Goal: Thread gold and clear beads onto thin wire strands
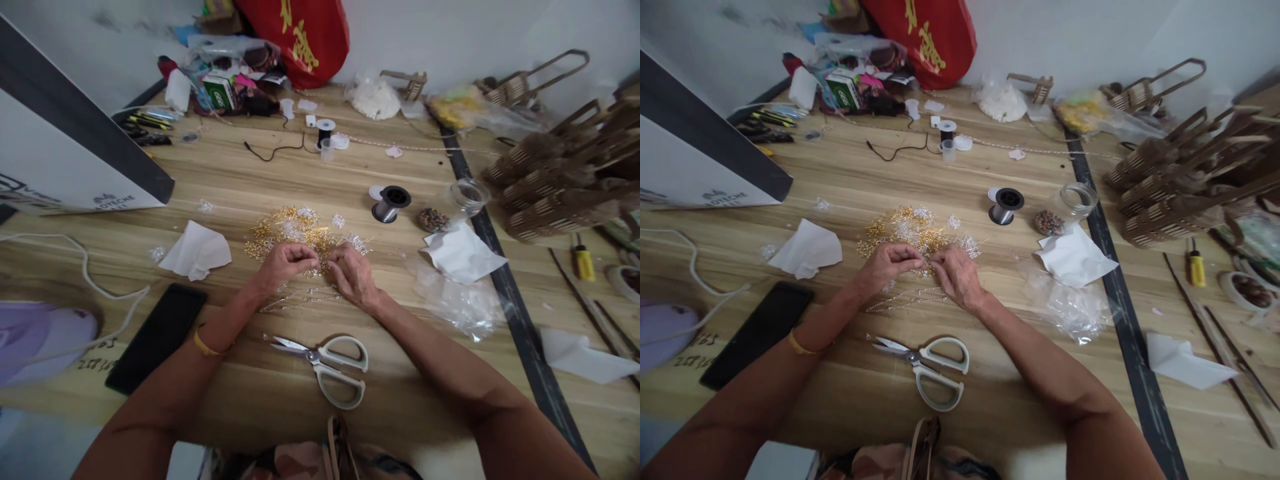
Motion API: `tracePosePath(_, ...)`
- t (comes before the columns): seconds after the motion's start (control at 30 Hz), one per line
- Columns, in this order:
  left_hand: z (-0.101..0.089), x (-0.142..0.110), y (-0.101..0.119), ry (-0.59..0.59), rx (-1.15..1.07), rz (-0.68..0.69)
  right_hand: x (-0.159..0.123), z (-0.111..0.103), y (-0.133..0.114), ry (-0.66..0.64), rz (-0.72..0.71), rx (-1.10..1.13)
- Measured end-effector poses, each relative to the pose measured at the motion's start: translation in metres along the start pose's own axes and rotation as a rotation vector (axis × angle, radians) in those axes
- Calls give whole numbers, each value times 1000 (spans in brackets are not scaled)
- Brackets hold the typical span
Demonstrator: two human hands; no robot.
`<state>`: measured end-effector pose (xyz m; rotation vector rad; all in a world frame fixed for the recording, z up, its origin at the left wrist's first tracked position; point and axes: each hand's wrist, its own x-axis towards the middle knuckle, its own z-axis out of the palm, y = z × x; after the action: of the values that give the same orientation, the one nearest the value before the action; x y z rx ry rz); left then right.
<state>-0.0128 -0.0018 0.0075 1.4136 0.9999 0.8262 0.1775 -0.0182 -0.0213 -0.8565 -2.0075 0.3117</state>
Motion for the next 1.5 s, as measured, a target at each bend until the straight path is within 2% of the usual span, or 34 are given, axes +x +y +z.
tracePosePath(0.17,3,0,2,16,-76,-53,-1,0,-1,6,-37,-18)
tracePosePath(0.5,-2,3,-11,47,-193,-87,-1,0,-2,-13,-63,-25)
tracePosePath(0.9,-4,4,-16,62,-199,-77,-2,1,0,-74,-43,-30)
tracePosePath(1.5,-2,3,-15,67,-186,-66,-1,1,-1,-58,-60,-48)
